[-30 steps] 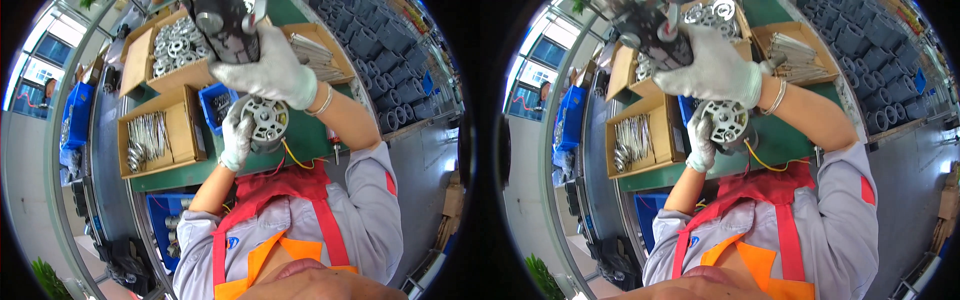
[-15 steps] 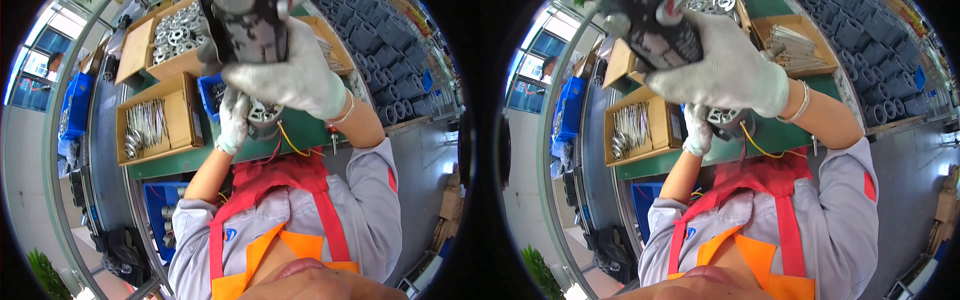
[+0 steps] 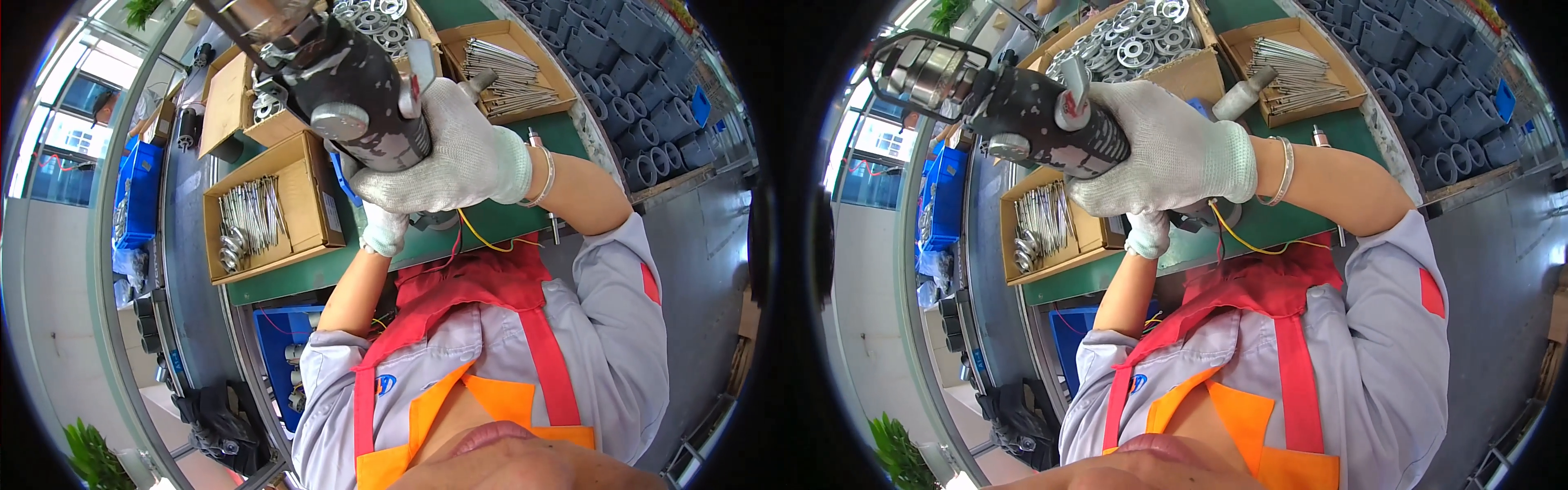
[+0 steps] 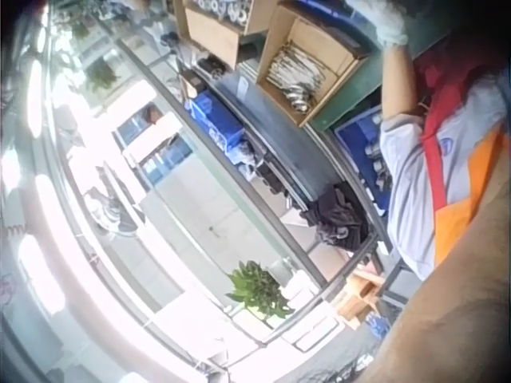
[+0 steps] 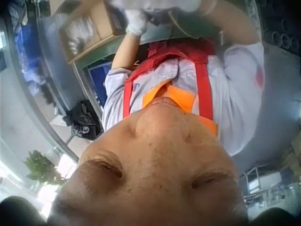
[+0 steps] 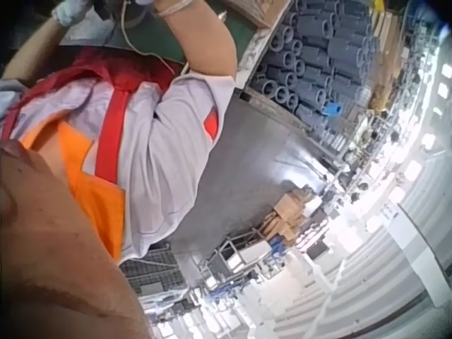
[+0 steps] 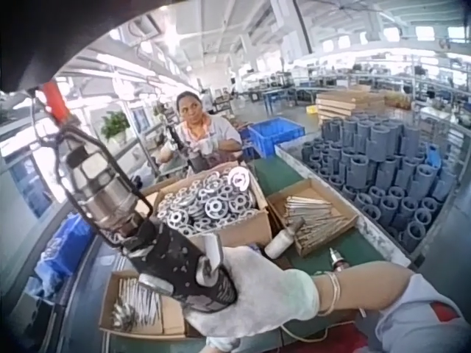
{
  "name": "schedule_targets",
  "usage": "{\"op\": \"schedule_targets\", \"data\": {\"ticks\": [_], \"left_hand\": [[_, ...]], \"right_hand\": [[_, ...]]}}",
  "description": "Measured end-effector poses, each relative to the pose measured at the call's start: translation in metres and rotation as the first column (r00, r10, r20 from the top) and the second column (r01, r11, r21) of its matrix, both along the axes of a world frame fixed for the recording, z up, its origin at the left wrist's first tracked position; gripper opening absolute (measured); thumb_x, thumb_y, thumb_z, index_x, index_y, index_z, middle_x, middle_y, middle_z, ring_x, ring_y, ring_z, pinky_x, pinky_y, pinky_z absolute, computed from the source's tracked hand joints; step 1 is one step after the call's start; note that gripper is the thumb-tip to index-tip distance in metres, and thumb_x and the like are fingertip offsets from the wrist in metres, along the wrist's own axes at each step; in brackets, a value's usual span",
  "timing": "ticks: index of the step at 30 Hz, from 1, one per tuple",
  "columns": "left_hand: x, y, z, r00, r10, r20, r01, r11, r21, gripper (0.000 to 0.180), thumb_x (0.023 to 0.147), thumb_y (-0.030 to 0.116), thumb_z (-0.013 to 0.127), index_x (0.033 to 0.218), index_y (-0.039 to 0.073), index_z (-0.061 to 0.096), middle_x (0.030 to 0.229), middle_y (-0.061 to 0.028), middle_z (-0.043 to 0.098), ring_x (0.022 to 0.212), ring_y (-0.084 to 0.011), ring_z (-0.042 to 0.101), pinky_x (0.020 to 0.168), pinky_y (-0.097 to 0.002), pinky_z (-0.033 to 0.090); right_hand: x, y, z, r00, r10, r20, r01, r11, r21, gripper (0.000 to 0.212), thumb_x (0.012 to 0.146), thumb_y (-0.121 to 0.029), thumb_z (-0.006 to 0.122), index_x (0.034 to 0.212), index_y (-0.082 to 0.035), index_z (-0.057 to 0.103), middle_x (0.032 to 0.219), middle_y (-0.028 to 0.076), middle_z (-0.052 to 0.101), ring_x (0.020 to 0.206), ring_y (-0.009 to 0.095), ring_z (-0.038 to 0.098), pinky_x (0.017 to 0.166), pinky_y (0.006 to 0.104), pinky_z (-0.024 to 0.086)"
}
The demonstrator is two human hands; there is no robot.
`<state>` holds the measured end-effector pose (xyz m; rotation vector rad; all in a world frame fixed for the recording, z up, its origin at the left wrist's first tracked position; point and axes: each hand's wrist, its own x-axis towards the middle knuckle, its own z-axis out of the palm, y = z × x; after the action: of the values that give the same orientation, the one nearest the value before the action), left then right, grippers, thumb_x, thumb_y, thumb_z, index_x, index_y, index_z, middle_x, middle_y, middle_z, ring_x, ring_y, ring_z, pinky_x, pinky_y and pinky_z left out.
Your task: The person assembles electrical motor components by inserting rotors into motor housings, then attaching end caps with an electric screwdriver.
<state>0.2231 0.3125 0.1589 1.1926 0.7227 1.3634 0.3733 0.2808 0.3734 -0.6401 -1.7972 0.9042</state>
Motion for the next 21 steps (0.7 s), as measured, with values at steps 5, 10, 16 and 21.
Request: {"op": "schedule_targets", "data": {"ticks": [5, 10, 16, 21], "left_hand": [[0.011, -0.011, 0.033, 1.000, 0.022, 0.021, -0.022, 0.999, 0.024, 0.050, 0.098, 0.028, 0.055, 0.141, 0.010, 0.038, 0.137, -0.0076, 0.048, 0.122, -0.0193, 0.048, 0.104, -0.0354, 0.039], [0.002, -0.015, 0.046, 0.987, 0.078, -0.140, -0.064, 0.992, 0.106, 0.042, 0.097, 0.020, 0.053, 0.136, 0.008, 0.043, 0.128, -0.0086, 0.053, 0.110, -0.0188, 0.053, 0.096, -0.0329, 0.043], [0.013, -0.012, 0.075, 0.994, 0.013, -0.110, -0.004, 0.997, 0.082, 0.057, 0.094, 0.012, 0.045, 0.148, 0.000, 0.029, 0.135, -0.0171, 0.050, 0.120, -0.0246, 0.052, 0.104, -0.0355, 0.040], [0.012, -0.014, 0.063, 0.999, 0.002, -0.035, -0.003, 0.999, -0.032, 0.060, 0.093, 0.017, 0.050, 0.148, 0.002, 0.032, 0.142, -0.0128, 0.046, 0.126, -0.0227, 0.050, 0.106, -0.0357, 0.039]], "right_hand": [[-0.004, 0.015, -0.016, 0.998, -0.058, 0.016, 0.047, 0.926, 0.373, 0.038, 0.071, -0.013, 0.075, 0.102, 0.001, 0.059, 0.083, 0.005, 0.064, 0.073, 0.010, 0.057, 0.071, 0.0291, 0.051], [-0.005, 0.025, -0.002, 0.935, 0.153, -0.320, -0.231, 0.947, -0.223, 0.040, 0.074, -0.020, 0.080, 0.101, -0.001, 0.057, 0.087, -0.002, 0.059, 0.078, 0.006, 0.054, 0.070, 0.0251, 0.049], [-0.007, 0.068, -0.011, 0.884, 0.059, -0.463, -0.132, 0.983, -0.128, 0.040, 0.073, -0.017, 0.079, 0.102, 0.000, 0.057, 0.089, 0.001, 0.063, 0.082, 0.006, 0.056, 0.075, 0.0265, 0.050], [-0.005, 0.073, -0.017, 0.980, -0.110, -0.165, 0.097, 0.992, -0.085, 0.050, 0.067, -0.033, 0.075, 0.101, 0.000, 0.060, 0.084, 0.009, 0.066, 0.076, 0.015, 0.060, 0.074, 0.0332, 0.051]]}}
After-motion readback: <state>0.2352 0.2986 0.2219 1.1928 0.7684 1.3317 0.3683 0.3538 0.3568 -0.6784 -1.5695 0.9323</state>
